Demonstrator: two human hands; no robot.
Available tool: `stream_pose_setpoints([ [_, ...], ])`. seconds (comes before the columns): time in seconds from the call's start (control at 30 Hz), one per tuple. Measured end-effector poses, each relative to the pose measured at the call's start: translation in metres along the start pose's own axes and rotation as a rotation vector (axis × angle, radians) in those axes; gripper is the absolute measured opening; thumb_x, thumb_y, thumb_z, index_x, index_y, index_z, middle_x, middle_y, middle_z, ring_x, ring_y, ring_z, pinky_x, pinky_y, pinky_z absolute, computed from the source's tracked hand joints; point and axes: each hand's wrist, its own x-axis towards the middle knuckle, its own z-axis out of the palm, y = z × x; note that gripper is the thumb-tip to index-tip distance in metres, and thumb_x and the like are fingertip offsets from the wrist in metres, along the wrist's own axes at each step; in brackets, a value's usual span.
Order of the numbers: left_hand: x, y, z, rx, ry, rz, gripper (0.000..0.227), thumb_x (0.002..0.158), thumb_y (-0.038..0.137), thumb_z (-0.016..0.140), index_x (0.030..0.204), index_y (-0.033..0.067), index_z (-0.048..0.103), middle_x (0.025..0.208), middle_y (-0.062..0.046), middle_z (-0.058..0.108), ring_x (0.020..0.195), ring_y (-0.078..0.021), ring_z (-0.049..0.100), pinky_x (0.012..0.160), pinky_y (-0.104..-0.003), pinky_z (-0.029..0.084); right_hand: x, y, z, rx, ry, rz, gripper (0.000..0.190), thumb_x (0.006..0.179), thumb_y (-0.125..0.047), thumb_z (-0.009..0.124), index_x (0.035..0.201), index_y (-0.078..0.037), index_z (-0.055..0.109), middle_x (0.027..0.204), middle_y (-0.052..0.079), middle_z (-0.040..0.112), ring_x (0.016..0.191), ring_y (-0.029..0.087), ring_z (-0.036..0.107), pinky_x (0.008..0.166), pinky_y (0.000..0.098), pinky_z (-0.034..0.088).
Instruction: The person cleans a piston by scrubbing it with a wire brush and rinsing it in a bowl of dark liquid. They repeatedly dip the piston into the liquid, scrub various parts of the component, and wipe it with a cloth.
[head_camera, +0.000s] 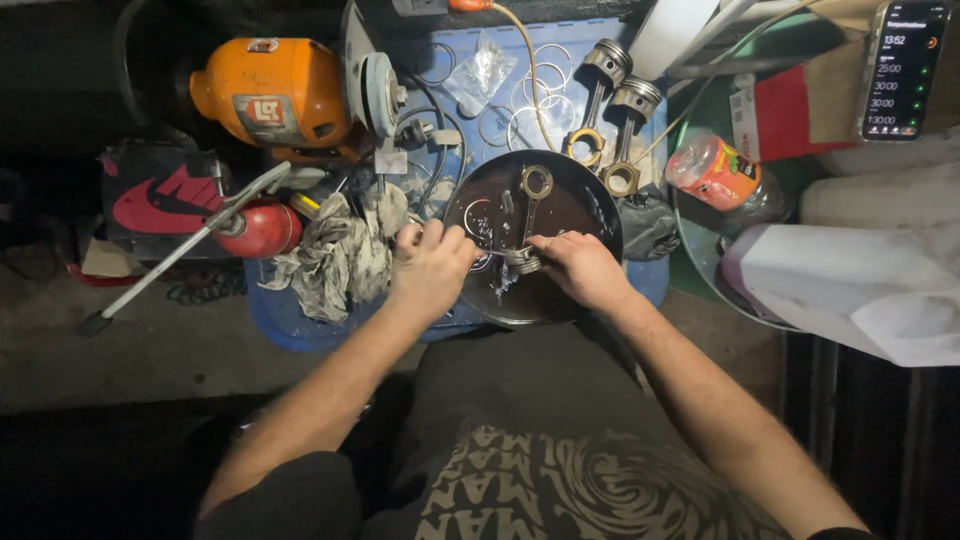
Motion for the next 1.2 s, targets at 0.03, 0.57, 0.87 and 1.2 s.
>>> stream_pose_setpoints([
  [0.03, 0.000, 0.000, -0.002, 0.073, 0.025, 0.085, 0.028, 0.099, 0.034, 0.057, 0.075, 0.0195, 0.058, 0.080, -0.002, 0.052, 0.085, -0.0215, 0.049, 0.087, -0.043, 0.033, 0.000, -0.001, -0.001, 0.008, 0.003, 0.003, 0.048, 0.088, -0.019, 0.075, 0.135, -0.015, 0.066, 0.114, 0.004, 0.077, 0.113, 0.024, 0.069, 0.088, 0.0408, 0.053],
  [0.57, 0.000, -0.001, -0.032, 0.128, 0.016, -0.026, 0.038, 0.099, 0.043, 0.064, 0.074, 0.0158, 0.057, 0.074, -0.003, 0.049, 0.078, -0.0231, 0.049, 0.083, -0.042, 0.035, 0.000, 0.004, 0.005, -0.003, 0.006, -0.026, 0.050, 0.091, -0.021, 0.072, 0.139, -0.014, 0.063, 0.114, 0.005, 0.076, 0.113, 0.024, 0.068, 0.089, 0.0397, 0.052],
  [0.87, -0.003, 0.009, -0.023, 0.126, -0.015, -0.031, 0.043, 0.102, 0.042, 0.060, 0.071, 0.0130, 0.060, 0.070, -0.006, 0.050, 0.075, -0.0262, 0.051, 0.081, -0.046, 0.039, 0.003, 0.003, 0.005, -0.020, -0.010, -0.015, 0.048, 0.091, -0.021, 0.073, 0.137, -0.014, 0.064, 0.116, 0.004, 0.076, 0.115, 0.022, 0.068, 0.089, 0.0382, 0.051],
  [1.2, -0.002, 0.043, -0.033, 0.238, -0.109, -0.007, 0.037, 0.104, 0.033, 0.057, 0.076, 0.0100, 0.065, 0.073, -0.012, 0.056, 0.078, -0.0319, 0.055, 0.081, -0.050, 0.043, -0.002, -0.002, 0.000, -0.033, 0.025, -0.048, 0.047, 0.090, -0.025, 0.073, 0.135, -0.012, 0.065, 0.115, 0.004, 0.076, 0.112, 0.022, 0.068, 0.085, 0.0386, 0.051],
])
